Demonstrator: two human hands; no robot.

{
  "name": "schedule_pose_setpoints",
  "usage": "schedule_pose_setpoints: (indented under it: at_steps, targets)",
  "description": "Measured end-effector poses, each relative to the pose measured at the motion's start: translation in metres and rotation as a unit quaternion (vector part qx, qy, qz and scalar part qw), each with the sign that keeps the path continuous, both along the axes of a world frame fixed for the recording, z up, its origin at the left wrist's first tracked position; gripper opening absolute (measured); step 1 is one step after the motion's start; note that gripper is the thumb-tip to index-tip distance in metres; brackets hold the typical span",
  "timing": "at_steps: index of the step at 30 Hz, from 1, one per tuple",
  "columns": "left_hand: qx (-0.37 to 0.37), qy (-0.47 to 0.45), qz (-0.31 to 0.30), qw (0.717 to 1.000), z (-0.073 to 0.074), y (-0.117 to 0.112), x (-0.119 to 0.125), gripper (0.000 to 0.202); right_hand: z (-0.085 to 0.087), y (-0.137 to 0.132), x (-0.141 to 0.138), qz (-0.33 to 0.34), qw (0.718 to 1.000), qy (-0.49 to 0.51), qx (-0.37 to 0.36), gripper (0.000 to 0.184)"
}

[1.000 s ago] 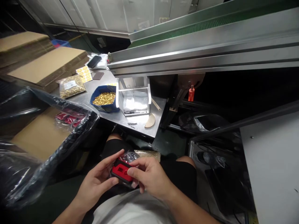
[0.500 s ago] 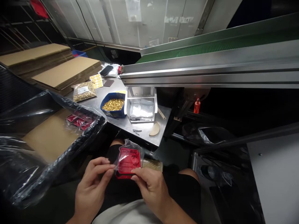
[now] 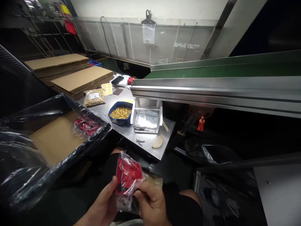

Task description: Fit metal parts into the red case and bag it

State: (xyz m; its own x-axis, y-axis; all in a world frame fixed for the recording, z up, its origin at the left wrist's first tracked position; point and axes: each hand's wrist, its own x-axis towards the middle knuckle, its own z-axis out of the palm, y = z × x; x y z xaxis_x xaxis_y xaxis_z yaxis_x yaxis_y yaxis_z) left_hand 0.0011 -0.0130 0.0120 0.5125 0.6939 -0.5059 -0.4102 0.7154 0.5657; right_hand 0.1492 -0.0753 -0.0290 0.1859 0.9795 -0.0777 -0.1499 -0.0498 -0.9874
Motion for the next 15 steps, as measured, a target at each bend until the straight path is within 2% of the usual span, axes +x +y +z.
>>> schedule_pose_setpoints:
  at_steps: [1,3,5,7,10,11,13,15]
  targets:
    - [-0.005,-0.003,0.005,1.000,0.004,0.002,0.003,0.050,-0.002,-0.001,-0.002,-0.008,1.000,0.004,-0.002,0.017]
    - [0.007,0.025,0.039,0.999,0.008,0.004,0.008,0.048,-0.006,-0.002,-0.004,-0.073,0.997,0.009,-0.037,0.022]
    - [0.040,0.065,0.077,0.994,0.008,0.005,0.010,0.057,-0.010,-0.002,-0.004,-0.152,0.983,0.019,-0.098,0.036]
    - [0.074,0.121,0.107,0.984,0.004,0.005,0.011,0.070,-0.014,0.000,-0.004,-0.191,0.973,0.023,-0.123,0.052]
    - [0.113,0.187,0.118,0.969,-0.002,0.006,0.009,0.087,-0.018,0.003,-0.007,-0.191,0.979,-0.059,-0.038,0.068]
    - [0.120,0.197,0.117,0.966,-0.003,0.006,0.008,0.090,-0.018,0.004,-0.008,-0.181,0.978,-0.105,0.003,0.065]
    - [0.132,0.208,0.123,0.961,-0.004,0.007,0.006,0.093,-0.017,0.008,-0.009,-0.146,0.971,-0.178,0.063,0.040]
    - [0.142,0.212,0.143,0.956,-0.004,0.010,0.003,0.093,-0.015,0.011,-0.009,-0.135,0.967,-0.206,0.072,0.023]
